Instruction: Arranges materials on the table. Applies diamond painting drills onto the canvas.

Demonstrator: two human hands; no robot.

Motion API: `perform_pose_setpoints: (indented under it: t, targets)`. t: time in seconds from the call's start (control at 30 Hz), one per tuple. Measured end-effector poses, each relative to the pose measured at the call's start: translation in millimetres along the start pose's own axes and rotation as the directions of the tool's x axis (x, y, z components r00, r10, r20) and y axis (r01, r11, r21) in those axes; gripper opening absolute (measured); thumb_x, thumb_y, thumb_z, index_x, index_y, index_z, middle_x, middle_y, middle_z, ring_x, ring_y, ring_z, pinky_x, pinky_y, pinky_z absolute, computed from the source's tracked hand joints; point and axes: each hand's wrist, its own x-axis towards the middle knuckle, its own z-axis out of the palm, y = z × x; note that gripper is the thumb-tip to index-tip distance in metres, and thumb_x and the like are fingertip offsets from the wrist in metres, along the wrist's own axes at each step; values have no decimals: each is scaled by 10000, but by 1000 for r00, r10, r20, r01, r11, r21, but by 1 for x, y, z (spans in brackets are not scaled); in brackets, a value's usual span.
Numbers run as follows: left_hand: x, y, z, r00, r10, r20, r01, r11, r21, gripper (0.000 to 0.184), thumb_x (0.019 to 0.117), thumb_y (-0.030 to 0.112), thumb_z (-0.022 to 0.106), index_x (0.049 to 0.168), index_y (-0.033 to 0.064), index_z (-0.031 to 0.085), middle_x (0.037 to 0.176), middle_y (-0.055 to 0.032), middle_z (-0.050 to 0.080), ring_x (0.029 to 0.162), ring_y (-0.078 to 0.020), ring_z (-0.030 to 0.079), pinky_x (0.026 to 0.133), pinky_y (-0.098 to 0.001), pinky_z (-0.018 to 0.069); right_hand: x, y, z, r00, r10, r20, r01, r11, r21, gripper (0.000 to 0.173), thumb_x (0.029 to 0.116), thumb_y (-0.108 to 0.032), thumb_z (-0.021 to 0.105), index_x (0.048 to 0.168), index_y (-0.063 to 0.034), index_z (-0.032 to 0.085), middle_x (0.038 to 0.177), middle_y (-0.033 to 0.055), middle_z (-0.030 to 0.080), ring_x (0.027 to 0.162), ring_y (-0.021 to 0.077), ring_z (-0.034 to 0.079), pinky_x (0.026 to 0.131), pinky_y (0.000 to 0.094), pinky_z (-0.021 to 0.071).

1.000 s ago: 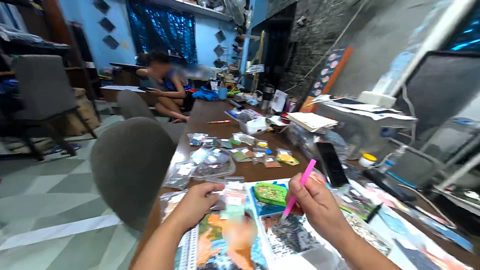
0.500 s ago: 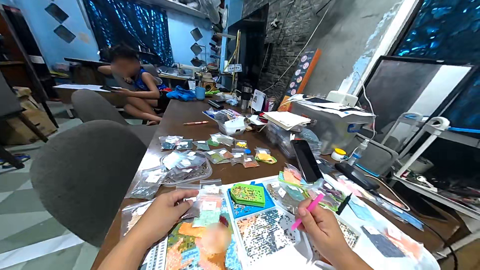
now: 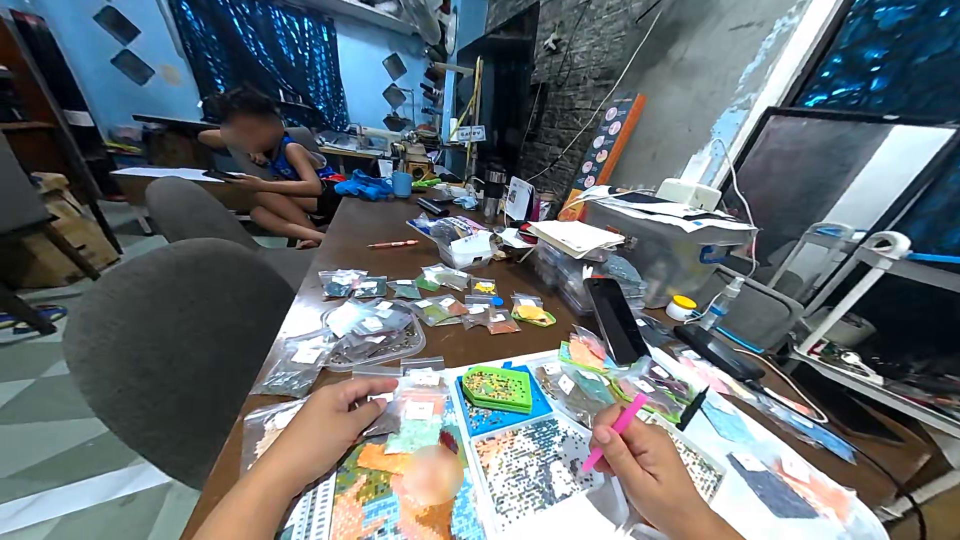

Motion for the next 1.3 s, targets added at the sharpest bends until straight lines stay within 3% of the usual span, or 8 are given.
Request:
perform_pose_setpoints:
  t: [0.83,0.93,1.03,1.17,1.23,1.3]
  targets:
    - [-3,7,-2,999,-31,7,31,999,10,227,1025,59,586,1214,89,709,1045,-49,705,790,-93,620,715,-275,505,0,3,2,998,39,-41,-39,999,-10,382,1087,-431,456,914,-113,577,655,-82,550,552,-65,527,515,122,466]
    - [-3,10,-1,998,-25,54,25,1000,6,239,1038,93,573,1250,71,683,1141,-69,691,877,-112,641,784,-305,527,1,0,-1,993,79,-91,-79,997,5,368,1080,-439,470,941,-121,592,684,-90,583,564,-41,553,515,164,497]
    - [-2,9,-1,997,-15,80,15,1000,-2,259,1037,99,565,1269,52,672,1188,-100,678,964,-143,654,872,-337,536,14,-22,2,988,145,-52,-142,988,58,261,1095,-348,459,974,-146,573,741,-139,616,604,-46,580,542,178,517]
    - [-2,12,-1,996,-24,90,21,999,37,270,1038,130,571,1278,60,672,1162,-111,673,930,-158,631,849,-349,517,43,-59,27,992,113,63,-122,979,165,221,1098,-359,457,974,-215,570,756,-183,643,642,-49,620,568,178,539]
    - [-2,14,-2,994,-28,102,24,999,34,282,1042,129,563,1295,57,664,1192,-124,666,974,-171,636,887,-361,517,55,-76,53,992,70,101,-89,975,202,252,1097,-365,452,967,-186,573,751,-159,636,643,-46,618,565,182,539]
    - [-2,13,-1,994,-33,108,32,999,16,284,1044,128,558,1301,60,658,1183,-127,661,944,-160,632,859,-344,521,63,-84,83,992,33,123,-62,969,240,306,1098,-388,440,957,-150,571,724,-127,610,616,-52,592,546,168,525]
